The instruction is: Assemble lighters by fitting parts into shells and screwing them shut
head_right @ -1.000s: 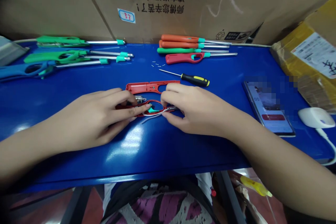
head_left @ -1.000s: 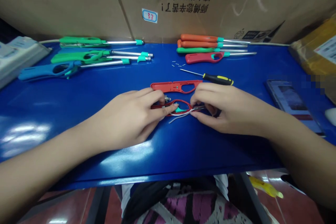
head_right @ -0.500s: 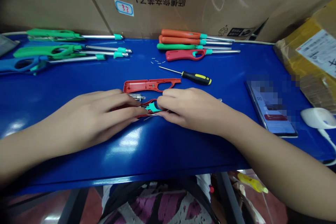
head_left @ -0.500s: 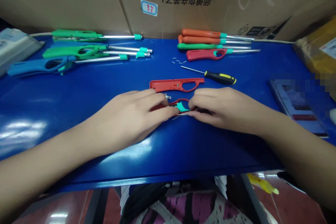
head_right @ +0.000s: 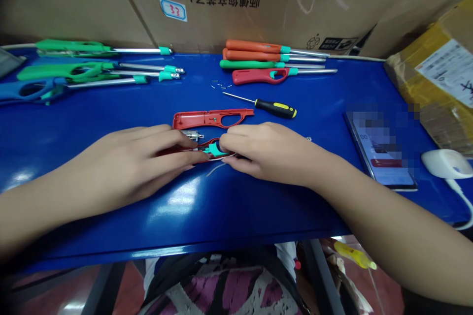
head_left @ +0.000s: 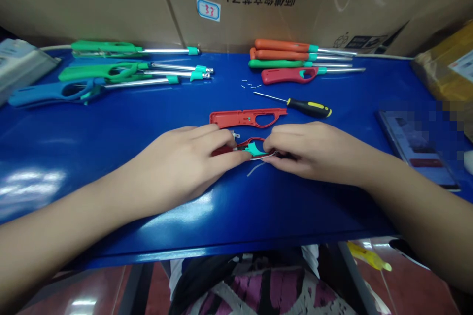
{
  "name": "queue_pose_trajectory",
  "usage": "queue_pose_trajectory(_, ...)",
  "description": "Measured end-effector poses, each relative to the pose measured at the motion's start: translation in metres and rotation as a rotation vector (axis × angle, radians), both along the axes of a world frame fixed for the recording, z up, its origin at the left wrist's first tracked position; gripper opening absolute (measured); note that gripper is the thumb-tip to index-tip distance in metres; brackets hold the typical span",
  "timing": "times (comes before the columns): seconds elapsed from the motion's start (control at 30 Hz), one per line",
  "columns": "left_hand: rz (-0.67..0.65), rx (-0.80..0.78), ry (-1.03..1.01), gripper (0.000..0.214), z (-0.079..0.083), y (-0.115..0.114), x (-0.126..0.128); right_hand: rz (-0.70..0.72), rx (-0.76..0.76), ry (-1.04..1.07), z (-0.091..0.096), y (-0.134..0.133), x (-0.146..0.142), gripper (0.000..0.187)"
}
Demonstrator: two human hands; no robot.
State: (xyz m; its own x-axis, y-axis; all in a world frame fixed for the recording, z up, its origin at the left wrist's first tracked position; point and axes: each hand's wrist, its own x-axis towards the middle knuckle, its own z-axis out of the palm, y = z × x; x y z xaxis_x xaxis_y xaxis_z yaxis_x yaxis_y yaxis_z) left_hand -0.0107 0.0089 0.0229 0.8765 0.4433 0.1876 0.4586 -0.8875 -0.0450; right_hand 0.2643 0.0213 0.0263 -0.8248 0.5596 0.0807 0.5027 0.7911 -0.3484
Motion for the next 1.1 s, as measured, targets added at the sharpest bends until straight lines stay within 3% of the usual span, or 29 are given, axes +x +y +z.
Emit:
queue_pose_trajectory(0.3, 0.002, 0.001, 0.003, 0.031, 0.0012, -0.0003, 0.0017, -0.049, -0.062, 0.085, -0.0012, 0.0018, -0.0029, 0.01)
queue_pose_trajectory(0.8, -0.001, -0.005, 0.005, 0.036, -0.0011, 0.0008, -0.0002, 0.083, 0.183, -0.058, -0.0013, -0.0016, 0.0017, 0.024)
queue_pose_trajectory(1.1, -0.012, 0.013, 0.019, 0.035, -0.0018, 0.0019, 0.0001, 0.099, 0.209, -0.006, -0.0024, -0.0004, 0.0027, 0.022)
